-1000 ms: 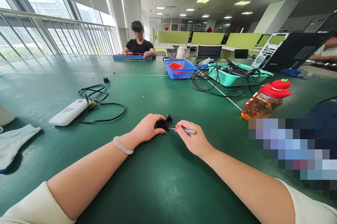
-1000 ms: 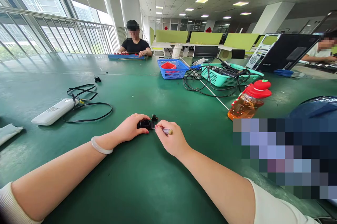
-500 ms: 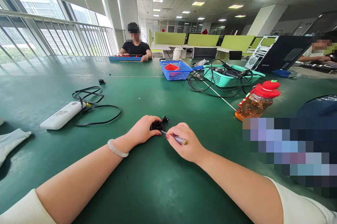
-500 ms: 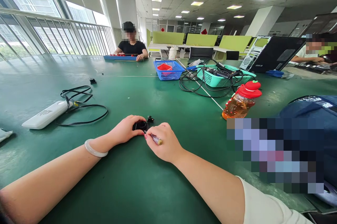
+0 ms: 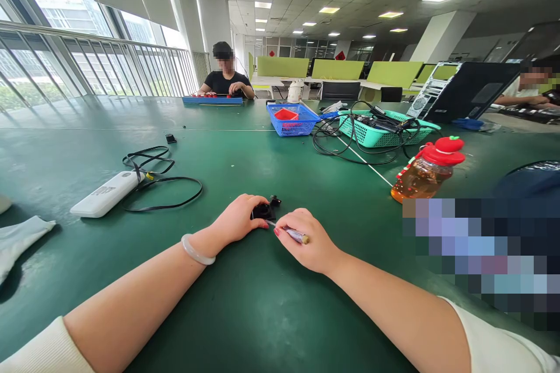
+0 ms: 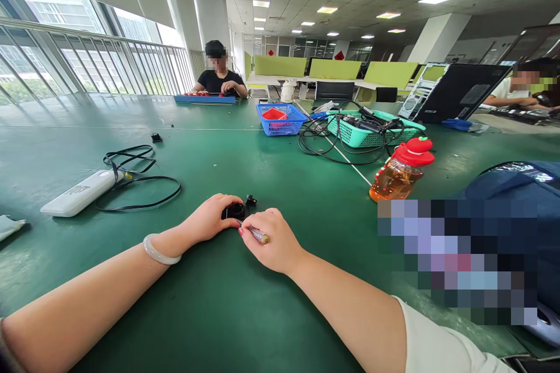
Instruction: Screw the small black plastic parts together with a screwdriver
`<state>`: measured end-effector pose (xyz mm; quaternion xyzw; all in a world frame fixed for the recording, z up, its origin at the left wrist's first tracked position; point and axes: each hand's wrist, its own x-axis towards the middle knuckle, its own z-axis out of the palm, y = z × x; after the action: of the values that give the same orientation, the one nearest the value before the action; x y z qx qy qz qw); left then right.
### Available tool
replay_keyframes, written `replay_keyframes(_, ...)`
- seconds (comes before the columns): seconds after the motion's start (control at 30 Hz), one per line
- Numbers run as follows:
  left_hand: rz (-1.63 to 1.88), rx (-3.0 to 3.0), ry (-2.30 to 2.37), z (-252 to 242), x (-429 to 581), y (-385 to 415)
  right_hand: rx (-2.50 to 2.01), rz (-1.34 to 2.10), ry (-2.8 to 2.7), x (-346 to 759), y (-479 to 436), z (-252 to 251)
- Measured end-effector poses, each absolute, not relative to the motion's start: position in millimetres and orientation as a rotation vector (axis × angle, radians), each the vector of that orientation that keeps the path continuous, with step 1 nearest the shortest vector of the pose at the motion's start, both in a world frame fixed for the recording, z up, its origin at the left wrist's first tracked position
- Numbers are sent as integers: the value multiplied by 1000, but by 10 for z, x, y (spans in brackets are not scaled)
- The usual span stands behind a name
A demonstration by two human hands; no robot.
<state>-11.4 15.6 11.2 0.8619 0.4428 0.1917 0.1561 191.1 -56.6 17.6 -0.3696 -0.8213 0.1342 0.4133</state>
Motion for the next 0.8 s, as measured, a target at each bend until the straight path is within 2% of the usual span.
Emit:
replay_keyframes(0.23,543,2485,1270,103,-129,152,-1055,475,-1983,1897,-565,190)
replay_keyframes(0.43,525,2486,1292,116,-124,141,-1136,819,-1788,1914,-526,189)
replay_keyframes(0.8,496,2522,1294,134,-125,131,-1153,812,-1876,1873,-525,171)
